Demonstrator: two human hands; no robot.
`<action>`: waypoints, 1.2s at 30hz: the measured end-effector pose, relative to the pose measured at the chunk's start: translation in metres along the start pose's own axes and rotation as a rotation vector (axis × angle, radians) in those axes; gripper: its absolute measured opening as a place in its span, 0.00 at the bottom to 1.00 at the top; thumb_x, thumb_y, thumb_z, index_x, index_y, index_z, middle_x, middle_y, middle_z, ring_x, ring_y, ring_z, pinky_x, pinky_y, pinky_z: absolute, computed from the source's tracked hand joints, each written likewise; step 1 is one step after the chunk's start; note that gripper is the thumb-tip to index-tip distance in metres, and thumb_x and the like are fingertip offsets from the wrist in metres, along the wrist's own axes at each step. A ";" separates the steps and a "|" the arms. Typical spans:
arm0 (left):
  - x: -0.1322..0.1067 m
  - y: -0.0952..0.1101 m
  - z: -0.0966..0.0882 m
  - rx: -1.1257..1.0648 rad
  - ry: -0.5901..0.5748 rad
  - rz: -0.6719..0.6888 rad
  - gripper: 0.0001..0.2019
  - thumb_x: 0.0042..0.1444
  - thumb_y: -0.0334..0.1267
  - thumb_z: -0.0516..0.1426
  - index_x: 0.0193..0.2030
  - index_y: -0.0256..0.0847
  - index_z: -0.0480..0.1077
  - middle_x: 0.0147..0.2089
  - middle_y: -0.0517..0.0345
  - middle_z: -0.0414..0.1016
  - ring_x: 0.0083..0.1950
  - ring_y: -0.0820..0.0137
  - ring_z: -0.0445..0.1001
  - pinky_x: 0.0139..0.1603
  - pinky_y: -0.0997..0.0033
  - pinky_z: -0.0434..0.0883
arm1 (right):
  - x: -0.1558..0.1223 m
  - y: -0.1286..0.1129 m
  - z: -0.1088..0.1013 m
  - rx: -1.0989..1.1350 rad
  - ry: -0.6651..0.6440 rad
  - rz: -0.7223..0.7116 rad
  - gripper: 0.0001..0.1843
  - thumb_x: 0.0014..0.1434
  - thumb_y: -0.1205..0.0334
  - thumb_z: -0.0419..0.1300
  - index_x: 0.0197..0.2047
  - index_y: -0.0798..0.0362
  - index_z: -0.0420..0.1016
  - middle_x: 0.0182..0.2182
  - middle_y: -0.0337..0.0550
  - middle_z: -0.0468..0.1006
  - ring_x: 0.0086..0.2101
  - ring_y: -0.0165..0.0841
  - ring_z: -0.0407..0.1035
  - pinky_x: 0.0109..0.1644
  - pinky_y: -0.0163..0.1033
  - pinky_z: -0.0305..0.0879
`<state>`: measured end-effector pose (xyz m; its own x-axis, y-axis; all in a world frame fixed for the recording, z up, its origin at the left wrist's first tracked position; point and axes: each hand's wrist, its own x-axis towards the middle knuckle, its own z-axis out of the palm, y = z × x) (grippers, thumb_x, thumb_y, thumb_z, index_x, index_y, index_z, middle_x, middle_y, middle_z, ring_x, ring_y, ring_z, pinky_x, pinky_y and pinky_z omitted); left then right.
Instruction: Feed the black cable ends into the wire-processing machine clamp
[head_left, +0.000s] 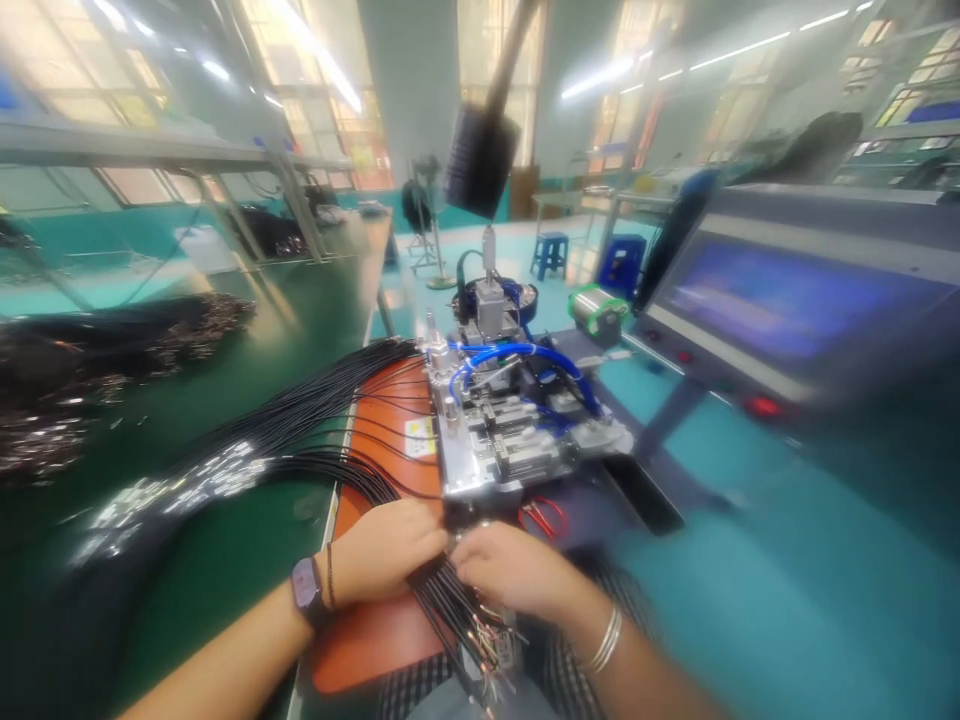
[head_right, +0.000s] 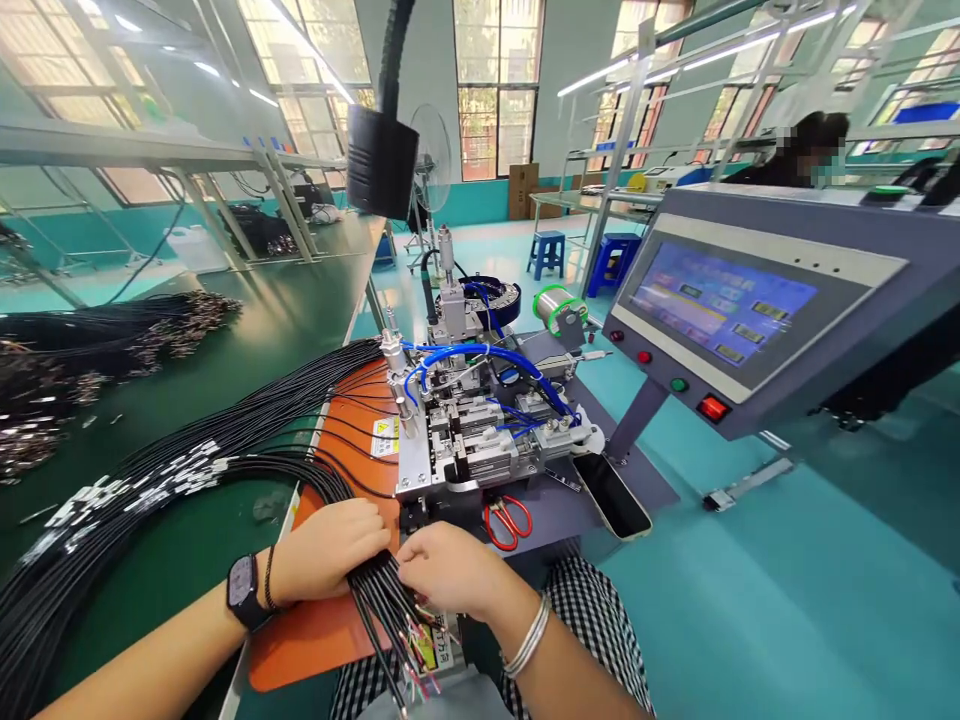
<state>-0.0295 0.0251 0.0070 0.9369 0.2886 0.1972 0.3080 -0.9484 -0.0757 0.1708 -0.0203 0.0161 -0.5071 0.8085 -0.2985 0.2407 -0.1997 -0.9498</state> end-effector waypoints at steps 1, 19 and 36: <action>0.001 -0.002 0.004 0.011 0.015 0.003 0.05 0.55 0.30 0.49 0.36 0.40 0.64 0.29 0.57 0.66 0.30 0.69 0.65 0.32 0.68 0.64 | -0.003 0.001 -0.003 -0.018 0.017 0.002 0.11 0.46 0.73 0.53 0.15 0.55 0.59 0.12 0.30 0.57 0.17 0.22 0.49 0.20 0.31 0.42; 0.012 0.018 -0.001 0.099 0.414 0.021 0.10 0.58 0.26 0.48 0.40 0.32 0.70 0.42 0.48 0.77 0.44 0.66 0.75 0.49 0.63 0.76 | -0.016 0.024 0.001 0.462 0.254 -0.053 0.10 0.50 0.62 0.63 0.31 0.54 0.64 0.17 0.27 0.61 0.19 0.21 0.52 0.21 0.27 0.46; 0.012 0.031 -0.012 -0.015 0.383 0.003 0.10 0.60 0.31 0.47 0.38 0.34 0.69 0.49 0.42 0.75 0.51 0.61 0.73 0.51 0.59 0.74 | -0.032 0.025 0.009 0.298 0.368 -0.379 0.06 0.55 0.70 0.60 0.33 0.52 0.79 0.31 0.40 0.76 0.27 0.28 0.72 0.33 0.34 0.70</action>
<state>-0.0106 -0.0029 0.0192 0.8075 0.2182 0.5481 0.2999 -0.9519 -0.0628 0.1860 -0.0561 0.0016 -0.1803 0.9813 0.0670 -0.1696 0.0361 -0.9848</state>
